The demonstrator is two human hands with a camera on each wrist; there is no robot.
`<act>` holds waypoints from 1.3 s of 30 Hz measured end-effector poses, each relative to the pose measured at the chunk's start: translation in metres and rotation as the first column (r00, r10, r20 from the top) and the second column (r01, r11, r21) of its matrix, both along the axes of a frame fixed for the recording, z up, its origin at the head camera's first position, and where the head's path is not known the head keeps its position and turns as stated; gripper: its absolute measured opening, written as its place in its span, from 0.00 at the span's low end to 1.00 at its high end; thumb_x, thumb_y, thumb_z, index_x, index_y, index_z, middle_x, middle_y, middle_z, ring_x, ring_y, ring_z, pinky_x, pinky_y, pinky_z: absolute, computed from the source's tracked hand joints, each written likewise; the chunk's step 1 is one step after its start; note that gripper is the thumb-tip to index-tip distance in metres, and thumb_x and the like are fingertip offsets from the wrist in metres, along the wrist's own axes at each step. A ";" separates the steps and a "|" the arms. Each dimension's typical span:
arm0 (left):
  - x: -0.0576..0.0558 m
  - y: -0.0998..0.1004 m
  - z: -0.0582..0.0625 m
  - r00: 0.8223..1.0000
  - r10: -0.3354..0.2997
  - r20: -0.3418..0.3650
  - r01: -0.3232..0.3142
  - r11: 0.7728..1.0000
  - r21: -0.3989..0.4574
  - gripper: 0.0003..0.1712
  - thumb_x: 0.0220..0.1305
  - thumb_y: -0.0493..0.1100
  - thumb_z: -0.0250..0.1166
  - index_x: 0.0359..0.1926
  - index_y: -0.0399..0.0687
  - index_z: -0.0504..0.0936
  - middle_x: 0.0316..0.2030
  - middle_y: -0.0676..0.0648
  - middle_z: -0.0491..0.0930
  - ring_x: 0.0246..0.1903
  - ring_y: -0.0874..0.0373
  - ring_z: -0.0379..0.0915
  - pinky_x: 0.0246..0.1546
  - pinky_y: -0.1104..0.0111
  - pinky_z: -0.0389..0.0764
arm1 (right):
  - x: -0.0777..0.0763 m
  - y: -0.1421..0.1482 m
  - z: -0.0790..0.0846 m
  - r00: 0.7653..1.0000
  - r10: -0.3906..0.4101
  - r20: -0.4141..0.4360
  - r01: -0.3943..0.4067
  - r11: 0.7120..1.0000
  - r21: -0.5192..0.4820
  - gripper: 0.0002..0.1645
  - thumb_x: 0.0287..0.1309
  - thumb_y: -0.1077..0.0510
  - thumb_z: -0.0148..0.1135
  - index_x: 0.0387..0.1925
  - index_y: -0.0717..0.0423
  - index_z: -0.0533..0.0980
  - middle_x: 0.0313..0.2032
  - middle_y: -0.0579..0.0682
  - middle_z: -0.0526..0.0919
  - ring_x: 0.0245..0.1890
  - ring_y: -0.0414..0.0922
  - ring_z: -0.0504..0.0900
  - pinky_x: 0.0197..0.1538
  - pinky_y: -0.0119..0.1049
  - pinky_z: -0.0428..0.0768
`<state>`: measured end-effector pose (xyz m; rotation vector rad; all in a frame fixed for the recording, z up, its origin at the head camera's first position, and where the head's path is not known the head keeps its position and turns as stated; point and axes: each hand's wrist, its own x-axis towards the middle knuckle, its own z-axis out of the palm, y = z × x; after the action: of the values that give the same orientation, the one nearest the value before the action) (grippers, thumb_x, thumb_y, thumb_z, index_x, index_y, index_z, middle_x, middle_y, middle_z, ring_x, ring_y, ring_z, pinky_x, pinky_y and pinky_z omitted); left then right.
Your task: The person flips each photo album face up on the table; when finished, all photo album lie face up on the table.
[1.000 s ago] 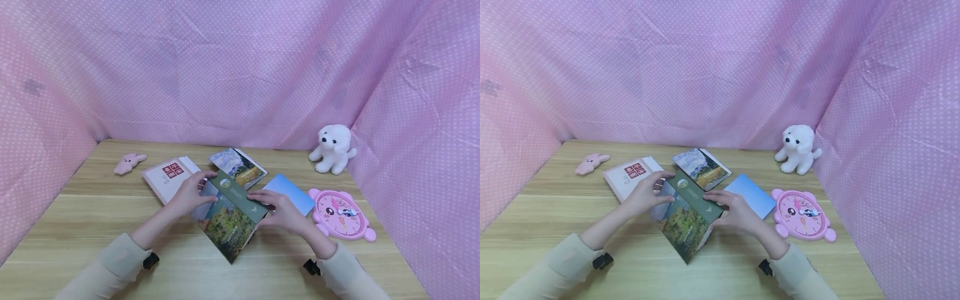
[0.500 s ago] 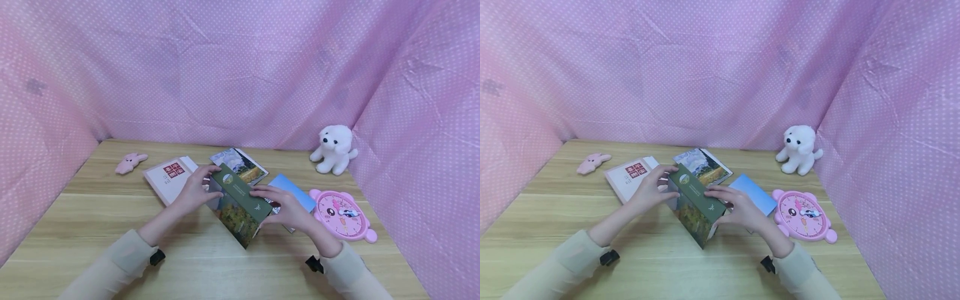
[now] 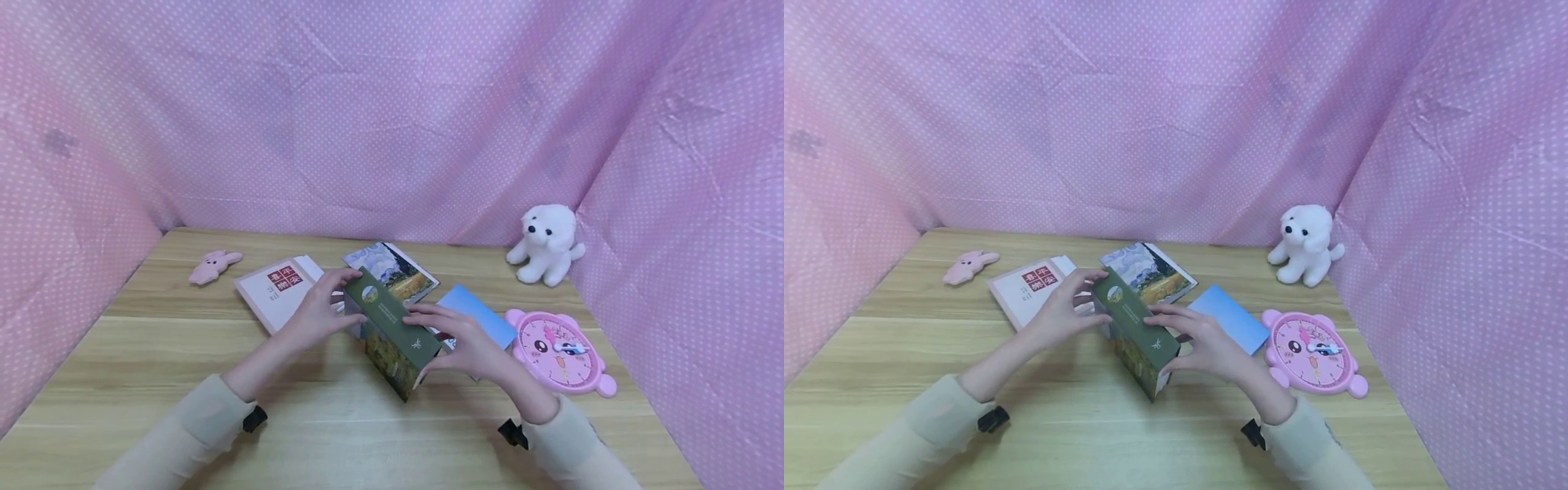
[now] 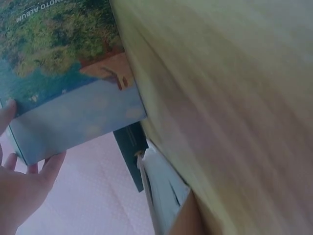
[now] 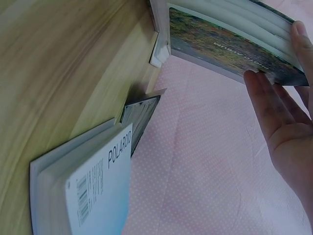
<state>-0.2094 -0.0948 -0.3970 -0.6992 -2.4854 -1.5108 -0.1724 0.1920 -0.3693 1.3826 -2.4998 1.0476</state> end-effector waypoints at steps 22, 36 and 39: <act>0.006 -0.028 0.004 0.999 -0.036 0.021 0.038 0.997 -0.063 0.42 0.47 0.47 0.76 0.63 0.53 0.67 0.44 0.50 0.78 0.45 0.57 0.74 0.47 0.61 0.79 | 0.008 -0.009 -0.016 0.981 0.090 0.171 -0.083 0.995 -0.050 0.45 0.42 0.60 0.75 0.64 0.60 0.66 0.62 0.60 0.70 0.57 0.52 0.75 0.43 0.33 0.83; 0.021 -0.045 0.001 0.999 0.020 -0.035 -0.025 0.985 -0.171 0.42 0.43 0.53 0.77 0.61 0.53 0.70 0.42 0.53 0.79 0.40 0.60 0.73 0.36 0.67 0.77 | 0.010 -0.011 -0.039 0.934 0.113 0.338 -0.136 0.990 0.044 0.42 0.53 0.51 0.68 0.67 0.51 0.62 0.61 0.51 0.73 0.54 0.42 0.78 0.53 0.37 0.79; 0.024 -0.048 0.002 0.999 0.029 -0.029 -0.034 0.983 -0.182 0.42 0.42 0.55 0.77 0.60 0.53 0.71 0.41 0.53 0.79 0.37 0.59 0.73 0.33 0.70 0.76 | 0.009 -0.011 -0.045 0.928 0.098 0.359 -0.140 0.986 0.093 0.41 0.53 0.50 0.68 0.67 0.50 0.62 0.61 0.48 0.73 0.54 0.39 0.78 0.56 0.38 0.77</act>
<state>-0.1857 -0.1426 -0.3953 -0.6984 -2.6251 -1.2653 -0.1638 0.1807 -0.4141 1.5140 -2.7980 1.2962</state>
